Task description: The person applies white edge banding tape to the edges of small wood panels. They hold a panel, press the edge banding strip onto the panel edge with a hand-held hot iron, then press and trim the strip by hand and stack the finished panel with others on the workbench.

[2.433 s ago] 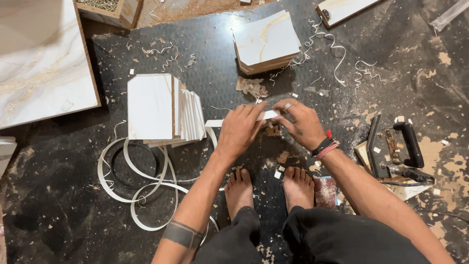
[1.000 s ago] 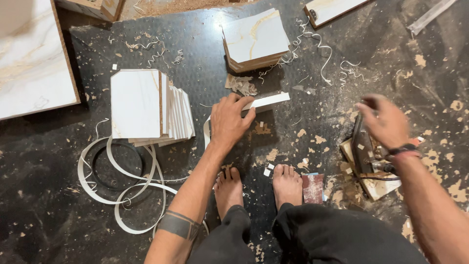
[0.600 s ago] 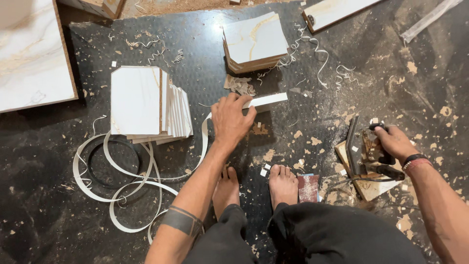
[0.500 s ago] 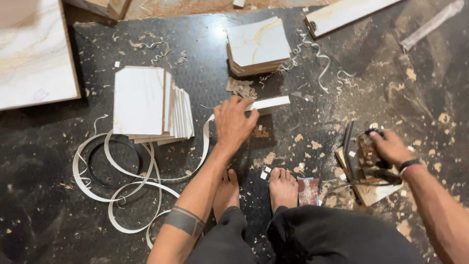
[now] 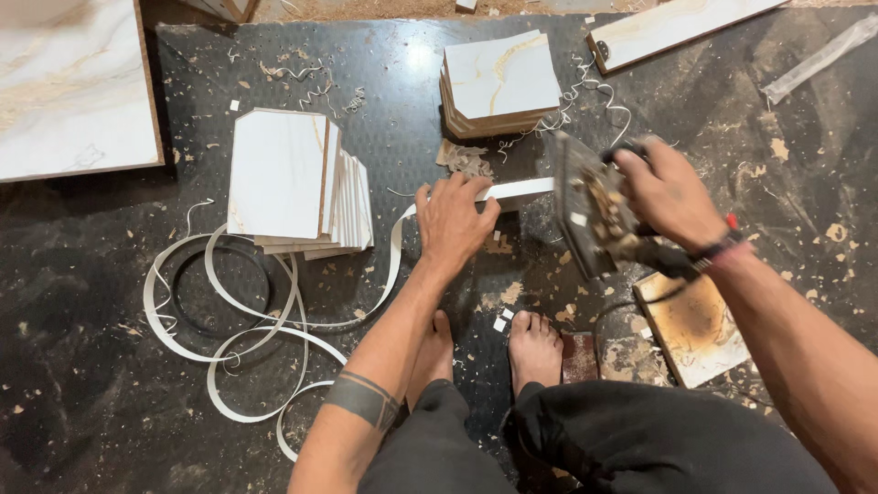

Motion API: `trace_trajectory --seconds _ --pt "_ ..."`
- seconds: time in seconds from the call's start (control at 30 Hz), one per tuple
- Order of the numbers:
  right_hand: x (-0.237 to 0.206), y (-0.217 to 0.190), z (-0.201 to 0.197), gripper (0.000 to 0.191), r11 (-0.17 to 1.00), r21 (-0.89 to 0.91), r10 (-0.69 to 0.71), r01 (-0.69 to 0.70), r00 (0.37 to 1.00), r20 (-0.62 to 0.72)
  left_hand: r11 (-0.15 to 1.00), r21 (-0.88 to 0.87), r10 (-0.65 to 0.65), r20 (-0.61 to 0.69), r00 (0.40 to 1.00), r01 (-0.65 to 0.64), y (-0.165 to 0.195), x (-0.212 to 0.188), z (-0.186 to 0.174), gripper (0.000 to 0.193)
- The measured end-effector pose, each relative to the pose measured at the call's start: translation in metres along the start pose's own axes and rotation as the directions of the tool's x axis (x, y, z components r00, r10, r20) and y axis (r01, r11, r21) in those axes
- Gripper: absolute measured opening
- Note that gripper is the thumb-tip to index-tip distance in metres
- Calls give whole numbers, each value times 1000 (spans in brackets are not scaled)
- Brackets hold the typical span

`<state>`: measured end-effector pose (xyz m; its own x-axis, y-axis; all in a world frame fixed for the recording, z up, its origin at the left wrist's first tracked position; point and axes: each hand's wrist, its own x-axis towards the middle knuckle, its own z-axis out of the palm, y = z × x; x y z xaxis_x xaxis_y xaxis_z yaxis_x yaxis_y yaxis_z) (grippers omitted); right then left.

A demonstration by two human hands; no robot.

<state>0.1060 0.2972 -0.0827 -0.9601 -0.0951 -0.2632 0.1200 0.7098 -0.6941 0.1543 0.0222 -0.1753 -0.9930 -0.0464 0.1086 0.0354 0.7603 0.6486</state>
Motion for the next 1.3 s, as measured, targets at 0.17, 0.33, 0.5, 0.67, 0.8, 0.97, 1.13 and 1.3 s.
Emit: trace_trajectory --seconds 0.17,0.33,0.5,0.67,0.8,0.97,1.13,1.3 --pt "36 -36 21 49 885 -448 -153 125 988 -28 1000 -8 3 18 1000 -3 -1 1 0 30" --pt "43 -54 30 49 887 -457 -70 63 998 1 999 -35 -2 28 1000 2 -2 -1 1 30" --pt "46 -68 47 48 866 -488 -121 109 993 8 991 -3 132 -35 991 -133 -10 -4 -2 28" --pt "48 -82 64 49 874 -458 -171 164 985 25 967 13 254 -72 964 -254 -23 -8 -12 26" --pt "48 -91 71 51 876 -459 -143 145 989 41 952 -56 299 -57 953 -302 -33 -4 -17 29" --pt "47 -99 76 51 888 -434 -139 154 988 66 953 -86 287 -57 956 -291 -37 -6 -20 30" --pt "45 -105 82 50 893 -422 -123 153 988 97 970 -96 224 -19 974 -225 -37 -12 -21 30" --pt "45 -101 84 49 902 -398 -142 169 985 95 967 -79 238 -50 970 -242 -43 -12 -25 31"
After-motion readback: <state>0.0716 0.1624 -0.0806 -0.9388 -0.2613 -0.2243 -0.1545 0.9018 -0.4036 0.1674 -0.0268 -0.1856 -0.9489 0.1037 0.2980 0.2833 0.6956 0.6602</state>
